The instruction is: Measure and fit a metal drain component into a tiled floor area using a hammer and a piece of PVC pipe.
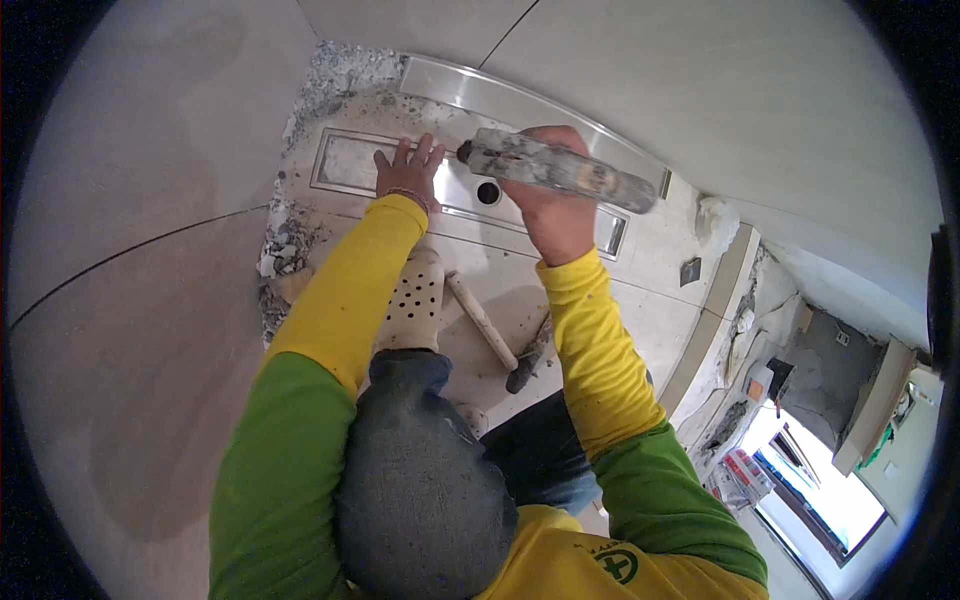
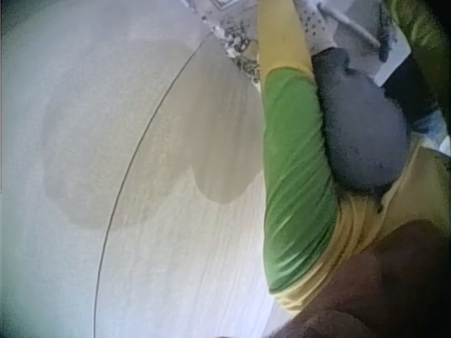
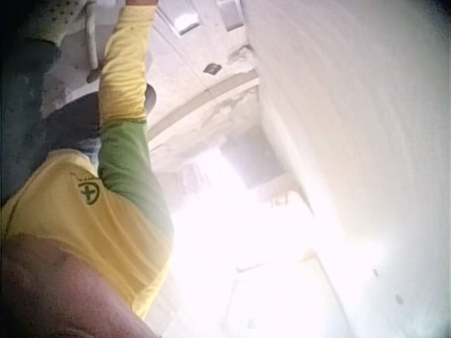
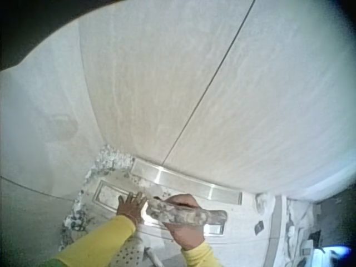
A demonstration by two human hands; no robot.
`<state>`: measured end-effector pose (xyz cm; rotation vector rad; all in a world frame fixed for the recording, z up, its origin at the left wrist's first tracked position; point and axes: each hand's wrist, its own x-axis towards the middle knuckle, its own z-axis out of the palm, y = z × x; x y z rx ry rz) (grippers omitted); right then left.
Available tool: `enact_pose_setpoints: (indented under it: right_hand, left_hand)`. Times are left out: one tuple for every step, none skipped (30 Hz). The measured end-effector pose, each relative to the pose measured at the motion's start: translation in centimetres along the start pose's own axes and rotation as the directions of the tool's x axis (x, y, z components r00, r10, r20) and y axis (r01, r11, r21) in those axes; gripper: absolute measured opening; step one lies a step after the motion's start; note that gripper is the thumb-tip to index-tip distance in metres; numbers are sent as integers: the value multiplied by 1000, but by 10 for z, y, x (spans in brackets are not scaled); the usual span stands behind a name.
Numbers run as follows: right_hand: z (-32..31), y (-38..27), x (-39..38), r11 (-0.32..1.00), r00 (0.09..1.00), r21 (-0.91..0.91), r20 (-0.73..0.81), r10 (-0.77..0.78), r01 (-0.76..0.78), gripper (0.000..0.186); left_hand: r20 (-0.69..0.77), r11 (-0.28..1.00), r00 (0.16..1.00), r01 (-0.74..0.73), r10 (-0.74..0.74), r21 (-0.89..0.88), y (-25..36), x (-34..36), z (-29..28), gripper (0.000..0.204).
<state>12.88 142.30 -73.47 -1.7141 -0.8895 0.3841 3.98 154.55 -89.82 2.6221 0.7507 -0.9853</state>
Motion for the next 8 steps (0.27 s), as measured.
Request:
enact_pose_setpoints:
  right_hand:
    - [0,-7,-1,1000,999,21,-31,-12,13,33]
    - [-2,-3,-2,1000,999,15,-33,-12,12,33]
    - [-3,4,-3,997,997,30,-23,-73,74,33]
    - [-5,13,-6,990,991,44,-13,-135,135,33]
    - [4,17,-9,978,992,165,29,125,-128,33]
    - [1,20,-8,979,992,162,25,120,-123,33]
    - [-3,23,-6,990,992,81,49,115,-119,34]
    - [-3,20,-6,993,990,4,75,120,-120,34]
  left_hand:
    - [-28,1000,1000,-6,6,-19,-2,-1,5,100]
    - [-29,1000,1000,-12,11,-20,0,-1,3,100]
    - [-24,1000,999,-22,22,-13,2,-2,0,100]
    - [-20,999,999,-33,33,-5,4,-2,-2,100]
    - [-25,999,999,-35,35,-5,6,-1,-3,100]
    - [-17,1000,1000,-21,21,8,8,-1,-3,101]
    - [-10,1000,1000,-8,9,21,10,-1,-4,101]
    - [5,1000,1000,-5,5,27,8,0,-2,104]
